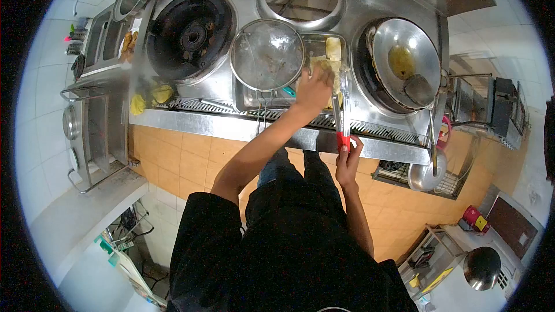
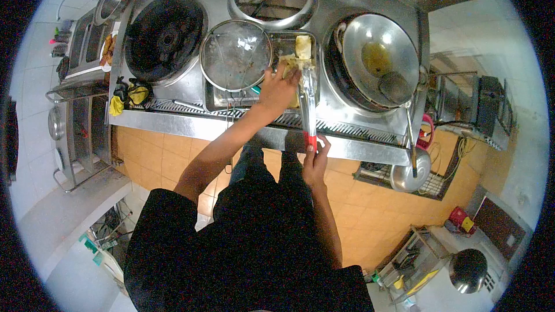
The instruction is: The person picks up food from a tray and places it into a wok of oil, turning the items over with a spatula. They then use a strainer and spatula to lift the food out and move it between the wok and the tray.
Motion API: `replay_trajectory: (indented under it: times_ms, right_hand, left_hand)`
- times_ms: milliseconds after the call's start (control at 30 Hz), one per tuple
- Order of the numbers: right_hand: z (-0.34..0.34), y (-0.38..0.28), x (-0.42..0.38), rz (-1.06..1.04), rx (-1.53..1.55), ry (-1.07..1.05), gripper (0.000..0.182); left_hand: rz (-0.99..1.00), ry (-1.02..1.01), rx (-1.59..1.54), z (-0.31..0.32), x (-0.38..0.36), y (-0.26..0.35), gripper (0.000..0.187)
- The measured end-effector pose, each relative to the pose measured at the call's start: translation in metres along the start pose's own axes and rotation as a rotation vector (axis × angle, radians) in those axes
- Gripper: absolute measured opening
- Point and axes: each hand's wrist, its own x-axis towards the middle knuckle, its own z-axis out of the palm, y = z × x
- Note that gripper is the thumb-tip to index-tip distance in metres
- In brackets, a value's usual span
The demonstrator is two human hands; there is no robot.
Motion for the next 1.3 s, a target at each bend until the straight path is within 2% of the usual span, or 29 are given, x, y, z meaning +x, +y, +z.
replay_trajectory:
  times_ms: [67,200,500,600,667,833,900,967,1033,1067,1100,1167,1233,1300]
  right_hand:
    - [-0.004,0.004,-0.003,0.046,-0.030,-0.021,0.035]
    - [-0.006,0.000,-0.007,0.014,-0.028,-0.001,0.034]
    - [-0.021,0.004,-0.017,0.014,-0.030,-0.011,0.036]
    - [-0.025,-0.010,-0.018,0.057,0.013,-0.001,0.036]
    - [-0.026,-0.014,-0.015,0.005,0.051,-0.002,0.035]
    - [-0.024,-0.010,-0.004,-0.006,0.076,0.003,0.033]
    - [-0.021,-0.014,0.001,-0.001,0.090,0.025,0.032]
    - [-0.020,-0.019,0.002,0.028,0.091,0.021,0.030]
    - [-0.022,-0.022,0.006,0.012,0.109,0.006,0.032]
    - [-0.022,-0.023,0.008,0.000,0.121,-0.016,0.034]
    - [-0.022,-0.025,0.010,-0.007,0.120,-0.005,0.034]
    - [-0.023,-0.029,0.013,0.013,0.127,-0.007,0.028]
    - [-0.024,-0.035,0.017,-0.010,0.114,0.027,0.028]
    - [-0.028,-0.041,0.021,-0.034,0.104,0.064,0.028]
  left_hand:
    - [-0.007,0.094,0.025,-0.010,-0.007,0.006,0.041]
    - [-0.070,0.138,-0.028,-0.004,-0.018,0.018,0.040]
    - [-0.077,0.078,-0.114,-0.006,-0.034,0.032,0.041]
    - [-0.054,0.087,-0.168,-0.029,-0.035,0.034,0.043]
    - [-0.042,0.134,-0.255,-0.042,-0.036,0.032,0.057]
    - [0.006,0.189,-0.388,-0.056,-0.062,0.026,0.055]
    - [-0.021,0.049,-0.579,-0.065,-0.073,0.018,0.059]
    - [-0.044,0.080,-0.590,-0.054,-0.075,0.007,0.057]
    - [-0.196,0.120,-0.946,-0.040,-0.070,-0.008,0.051]
    - [-0.152,0.241,-1.003,-0.034,-0.067,-0.015,0.039]
    - [-0.139,0.244,-1.006,-0.031,-0.062,-0.019,0.039]
    - [-0.321,0.162,-1.544,-0.025,-0.051,-0.023,0.030]
    - [-0.300,0.190,-1.599,-0.030,-0.042,-0.026,0.027]
    - [-0.380,0.129,-1.659,-0.039,-0.037,-0.028,0.027]
